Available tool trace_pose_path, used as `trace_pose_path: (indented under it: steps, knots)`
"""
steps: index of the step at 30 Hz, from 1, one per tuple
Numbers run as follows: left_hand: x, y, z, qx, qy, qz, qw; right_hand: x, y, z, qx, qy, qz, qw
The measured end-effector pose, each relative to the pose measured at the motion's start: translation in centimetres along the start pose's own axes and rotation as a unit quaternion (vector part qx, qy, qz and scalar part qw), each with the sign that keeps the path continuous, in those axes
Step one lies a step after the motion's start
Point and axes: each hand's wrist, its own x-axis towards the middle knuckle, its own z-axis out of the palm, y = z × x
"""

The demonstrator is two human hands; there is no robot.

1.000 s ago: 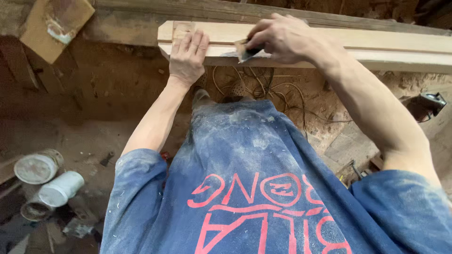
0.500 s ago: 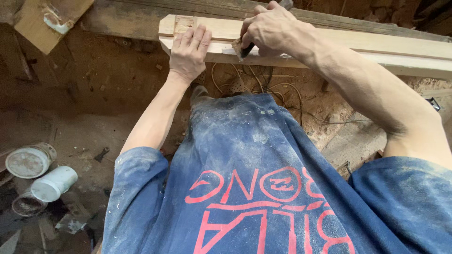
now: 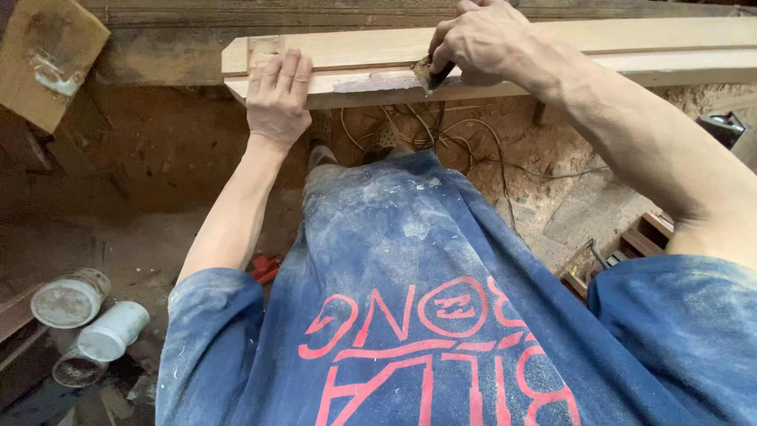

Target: The person uses a circular saw to cut a long wooden plank into smaller pieces. They then scoop a white paste from a bucket with a trowel, mix it on a scrap board, and spread the adhesive onto the cut wood pieces.

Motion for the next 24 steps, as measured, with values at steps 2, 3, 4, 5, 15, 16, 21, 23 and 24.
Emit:
trace_pose_path:
  steps: [2,3,4,5,15,16,21,23,24]
  knots:
    - [0.1,0.0,-0.1,-0.003,-0.003,0.0,1.0,-0.7,0.6,0.5,-0.003,-0.001,0.011,1.0]
    - [0.1,0.0,-0.3,-0.01,-0.007,-0.003,1.0,-1.0,1.0,0.8,-0.004,-0.002,0.016,1.0]
    - [0.1,0.1,-0.4,-0.017,-0.011,-0.006,1.0,-1.3,1.3,0.9,0.001,0.011,0.012,1.0]
    - [0.1,0.1,-0.6,-0.016,-0.013,-0.006,1.0,-1.5,1.6,1.1,0.007,0.024,0.007,1.0]
    - [0.7,0.3,-1.5,0.001,-0.018,-0.005,1.0,-3.6,3.4,2.0,0.045,0.004,0.031,0.998]
    - [0.8,0.3,-1.5,-0.002,-0.018,-0.006,1.0,-3.9,3.6,2.1,0.044,0.013,0.028,0.999]
    - [1.1,0.4,-2.0,-0.013,-0.022,-0.01,1.0,-6.3,4.7,2.7,0.066,0.064,0.014,0.996]
    - [1.6,0.3,-2.2,-0.014,-0.03,-0.008,0.999,-7.1,5.1,3.0,0.05,0.086,0.02,0.995]
    - [1.8,0.3,-2.4,-0.017,-0.037,-0.006,0.999,-7.6,5.3,3.3,0.042,0.097,0.023,0.994]
